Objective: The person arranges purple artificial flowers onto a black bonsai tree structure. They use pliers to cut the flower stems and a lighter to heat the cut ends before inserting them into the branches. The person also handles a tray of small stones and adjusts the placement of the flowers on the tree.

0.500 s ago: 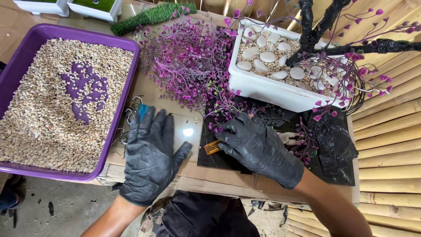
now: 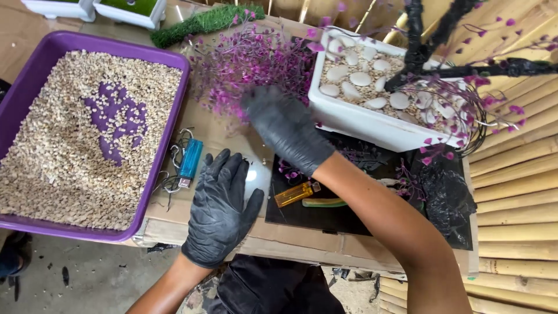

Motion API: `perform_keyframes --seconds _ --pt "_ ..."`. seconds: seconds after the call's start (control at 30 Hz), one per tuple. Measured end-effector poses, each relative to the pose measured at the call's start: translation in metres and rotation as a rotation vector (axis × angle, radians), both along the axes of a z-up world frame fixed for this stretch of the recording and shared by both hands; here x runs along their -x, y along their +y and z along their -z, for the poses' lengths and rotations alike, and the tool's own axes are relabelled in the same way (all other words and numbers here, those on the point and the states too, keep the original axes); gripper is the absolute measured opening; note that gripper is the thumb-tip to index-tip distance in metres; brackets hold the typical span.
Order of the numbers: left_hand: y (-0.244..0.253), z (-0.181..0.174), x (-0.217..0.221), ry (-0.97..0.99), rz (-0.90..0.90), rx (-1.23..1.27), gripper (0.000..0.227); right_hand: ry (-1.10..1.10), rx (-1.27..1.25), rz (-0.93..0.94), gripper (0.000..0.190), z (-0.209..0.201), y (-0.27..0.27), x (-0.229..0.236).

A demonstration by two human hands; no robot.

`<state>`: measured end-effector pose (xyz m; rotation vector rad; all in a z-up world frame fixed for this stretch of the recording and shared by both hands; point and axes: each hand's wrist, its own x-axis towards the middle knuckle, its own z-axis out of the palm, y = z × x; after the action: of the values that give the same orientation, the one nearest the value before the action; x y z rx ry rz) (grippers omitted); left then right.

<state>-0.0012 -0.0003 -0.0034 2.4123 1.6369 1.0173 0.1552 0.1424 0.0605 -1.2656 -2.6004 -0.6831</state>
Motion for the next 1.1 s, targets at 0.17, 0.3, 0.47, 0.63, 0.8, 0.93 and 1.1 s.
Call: perform_keyframes --seconds 0.17,0.3,0.47,0.63,0.8,0.93,1.1 --pt "0.001 0.005 0.003 -0.068 0.039 -0.05 0.053 -0.136 -0.186 0.054 0.018 0.008 0.018 -0.023" --pt "-0.002 0.002 0.006 -0.121 0.088 -0.075 0.052 -0.218 -0.282 0.071 0.012 -0.001 0.016 -0.015" --pt "-0.001 0.0 0.008 -0.158 0.115 -0.131 0.048 0.285 0.241 -0.159 0.035 -0.057 -0.007 -0.007" --pt "-0.001 0.0 0.012 -0.198 0.161 -0.102 0.047 0.083 0.287 -0.225 0.048 -0.072 -0.028 -0.022" --pt "-0.005 -0.005 0.014 -0.252 0.176 -0.127 0.041 0.162 0.258 -0.131 0.018 -0.092 -0.08 -0.054" --pt "-0.005 -0.008 0.015 -0.235 0.231 -0.163 0.036 0.062 0.35 -0.092 0.022 -0.068 -0.11 -0.109" --pt "0.002 -0.031 -0.007 -0.156 0.353 -0.111 0.047 -0.045 0.571 0.099 0.034 -0.049 -0.124 -0.133"
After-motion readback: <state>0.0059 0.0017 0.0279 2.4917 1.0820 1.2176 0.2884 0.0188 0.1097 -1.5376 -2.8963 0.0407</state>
